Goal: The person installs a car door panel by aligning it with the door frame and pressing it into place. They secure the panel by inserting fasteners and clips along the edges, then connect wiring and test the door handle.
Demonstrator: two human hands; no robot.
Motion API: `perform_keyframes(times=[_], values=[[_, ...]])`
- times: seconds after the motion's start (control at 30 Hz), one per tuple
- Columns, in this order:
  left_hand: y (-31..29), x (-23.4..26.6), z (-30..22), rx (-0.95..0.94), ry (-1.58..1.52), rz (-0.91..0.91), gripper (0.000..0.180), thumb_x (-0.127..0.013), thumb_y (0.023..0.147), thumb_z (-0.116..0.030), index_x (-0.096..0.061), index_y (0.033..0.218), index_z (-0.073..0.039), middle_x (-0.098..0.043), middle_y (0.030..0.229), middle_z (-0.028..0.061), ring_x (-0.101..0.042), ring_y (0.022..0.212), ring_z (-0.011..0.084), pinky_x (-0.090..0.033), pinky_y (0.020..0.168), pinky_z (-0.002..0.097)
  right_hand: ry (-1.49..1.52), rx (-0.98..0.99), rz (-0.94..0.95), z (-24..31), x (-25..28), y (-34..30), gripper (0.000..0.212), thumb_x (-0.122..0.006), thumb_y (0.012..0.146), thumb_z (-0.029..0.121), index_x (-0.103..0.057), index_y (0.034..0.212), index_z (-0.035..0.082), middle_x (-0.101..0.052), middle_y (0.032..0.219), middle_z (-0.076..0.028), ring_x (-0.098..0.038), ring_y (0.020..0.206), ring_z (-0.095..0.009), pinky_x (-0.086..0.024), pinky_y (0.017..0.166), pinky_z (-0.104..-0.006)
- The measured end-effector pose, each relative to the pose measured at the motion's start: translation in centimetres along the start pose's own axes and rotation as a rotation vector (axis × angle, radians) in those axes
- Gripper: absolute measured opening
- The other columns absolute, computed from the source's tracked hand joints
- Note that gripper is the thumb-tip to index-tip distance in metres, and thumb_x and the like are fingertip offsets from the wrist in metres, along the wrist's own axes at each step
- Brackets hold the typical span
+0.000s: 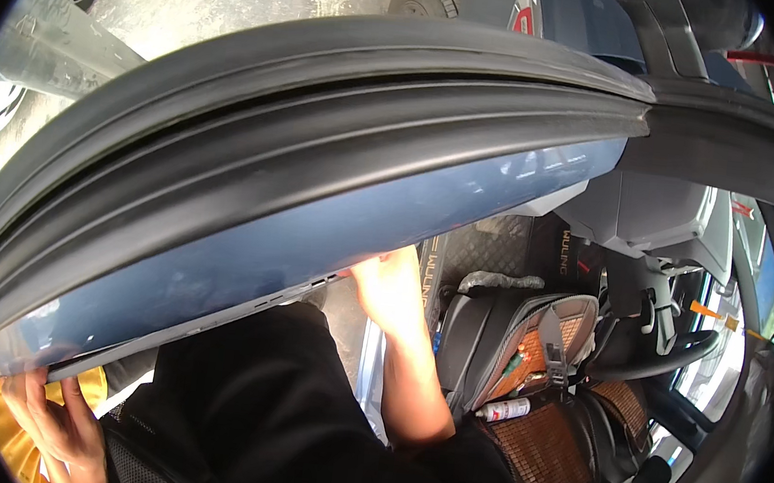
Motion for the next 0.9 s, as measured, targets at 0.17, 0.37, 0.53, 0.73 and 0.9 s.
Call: perform_keyframes(times=[0.17, 0.37, 0.53, 0.73, 0.9], values=[[-0.5, 0.3, 0.9, -0.032, -0.004, -0.050, 0.039, -0.061, 0.088, -0.005, -0.047, 0.123, 0.004, -0.056, 0.111, 0.0192, -0.053, 0.096, 0.0349, -0.040, 0.091, 0.0465, -0.078, 0.148, 0.038, 2.6, 0.0, -0.5, 0.038, -0.072, 0.080, 0.032, -0.061, 0.086, -0.004, -0.061, 0.075, -0.007, -0.060, 0.071, -0.016, -0.049, 0.066, -0.0306], [-1.1, 0.2, 1.2, 0.004, -0.024, -0.024, 0.034, -0.059, 0.087, -0.001, -0.049, 0.119, 0.005, -0.055, 0.111, 0.0203, -0.052, 0.098, 0.0365, -0.038, 0.093, 0.0488, -0.260, 0.019, 0.190, 3.0, 0.4, 0.0, 0.026, -0.052, 0.087, 0.013, -0.060, 0.101, -0.007, -0.065, 0.090, -0.015, -0.064, 0.068, -0.021, -0.053, 0.060, -0.0296], [-0.7, 0.5, 1.0, -0.015, -0.021, -0.004, 0.037, -0.058, 0.089, -0.002, -0.046, 0.124, 0.004, -0.054, 0.113, 0.0204, -0.051, 0.101, 0.0367, -0.036, 0.096, 0.0506, -0.177, 0.056, 0.181, 3.4, 0.8, 0.3, 0.045, -0.066, 0.082, 0.036, -0.065, 0.095, -0.006, -0.068, 0.084, -0.017, -0.066, 0.084, -0.022, -0.050, 0.076, -0.0353], [-1.0, 0.1, 1.1, 0.001, 0.001, -0.111, 0.039, -0.065, 0.085, 0.001, -0.051, 0.121, 0.006, -0.056, 0.113, 0.0204, -0.053, 0.102, 0.0370, -0.040, 0.094, 0.0489, -0.135, -0.009, 0.186, 2.3, 0.5, 0.6, 0.053, -0.067, 0.083, 0.041, -0.059, 0.099, -0.008, -0.062, 0.075, -0.010, -0.060, 0.066, -0.014, -0.048, 0.058, -0.0293], [-0.9, 0.4, 1.0, -0.010, 0.026, -0.143, 0.038, -0.067, 0.084, -0.002, -0.054, 0.119, 0.006, -0.059, 0.109, 0.0184, -0.055, 0.101, 0.0371, -0.041, 0.095, 0.0494, -0.150, 0.007, 0.187, 2.6, 0.7, 0.7, 0.056, -0.067, 0.084, 0.044, -0.054, 0.103, -0.007, -0.060, 0.081, -0.009, -0.058, 0.065, -0.011, -0.048, 0.052, -0.0261]])
Point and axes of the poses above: each hand's wrist, its own y-axis towards the middle knuckle, its own x-axis out of the back of the hand, z = x × y, the point moved 7 cm from there along y, towards the middle knuckle
